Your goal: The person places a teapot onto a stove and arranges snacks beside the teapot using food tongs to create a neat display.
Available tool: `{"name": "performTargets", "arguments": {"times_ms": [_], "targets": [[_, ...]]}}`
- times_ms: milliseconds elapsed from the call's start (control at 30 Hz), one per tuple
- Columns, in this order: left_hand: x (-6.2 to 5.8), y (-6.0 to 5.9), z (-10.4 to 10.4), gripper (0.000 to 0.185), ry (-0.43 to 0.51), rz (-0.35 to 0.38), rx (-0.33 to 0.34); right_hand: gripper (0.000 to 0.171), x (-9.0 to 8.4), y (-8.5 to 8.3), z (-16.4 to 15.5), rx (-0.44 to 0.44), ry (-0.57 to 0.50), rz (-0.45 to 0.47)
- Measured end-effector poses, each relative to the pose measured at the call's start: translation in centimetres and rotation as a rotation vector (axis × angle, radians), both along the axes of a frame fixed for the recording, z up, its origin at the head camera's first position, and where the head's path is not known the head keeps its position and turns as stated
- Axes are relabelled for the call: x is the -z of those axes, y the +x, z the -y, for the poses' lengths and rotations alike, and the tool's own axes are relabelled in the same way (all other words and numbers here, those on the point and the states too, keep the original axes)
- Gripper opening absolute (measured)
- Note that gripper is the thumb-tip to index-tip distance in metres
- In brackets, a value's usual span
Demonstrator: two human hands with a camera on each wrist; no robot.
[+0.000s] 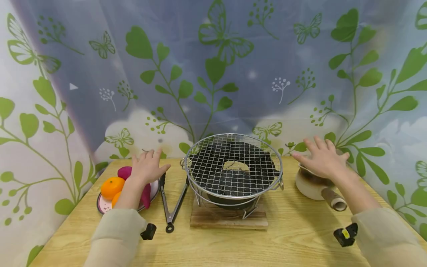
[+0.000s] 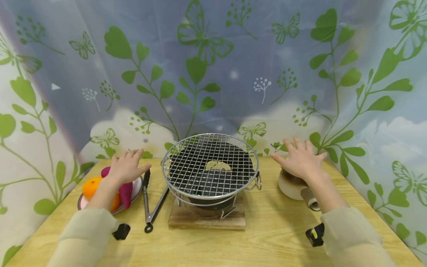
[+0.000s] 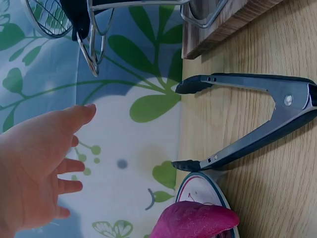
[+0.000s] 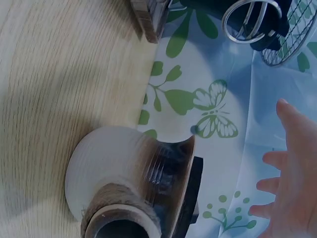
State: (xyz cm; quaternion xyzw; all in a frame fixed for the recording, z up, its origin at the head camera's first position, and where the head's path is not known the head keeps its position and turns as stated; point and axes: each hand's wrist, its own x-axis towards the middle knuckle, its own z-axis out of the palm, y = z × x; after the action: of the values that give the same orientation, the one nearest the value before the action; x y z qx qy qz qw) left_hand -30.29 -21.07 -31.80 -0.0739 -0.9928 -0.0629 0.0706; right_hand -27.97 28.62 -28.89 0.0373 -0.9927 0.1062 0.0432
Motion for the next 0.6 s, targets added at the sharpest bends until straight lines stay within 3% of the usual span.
{"name": "performTargets", "arguments": {"times_ms": [433, 600], "targets": [[-0.4, 1.2, -0.8, 0.055, -0.082, -0.041, 0.08, 0.093, 0.4, 1.8, 0.8, -0.026, 0.103, -0.137], [0.0, 1.7, -1.0, 0.04, -0.099, -0.075, 0.142, 0.086, 0.4, 2.7, 0.7, -0.049, 0.105, -0.167]]}}
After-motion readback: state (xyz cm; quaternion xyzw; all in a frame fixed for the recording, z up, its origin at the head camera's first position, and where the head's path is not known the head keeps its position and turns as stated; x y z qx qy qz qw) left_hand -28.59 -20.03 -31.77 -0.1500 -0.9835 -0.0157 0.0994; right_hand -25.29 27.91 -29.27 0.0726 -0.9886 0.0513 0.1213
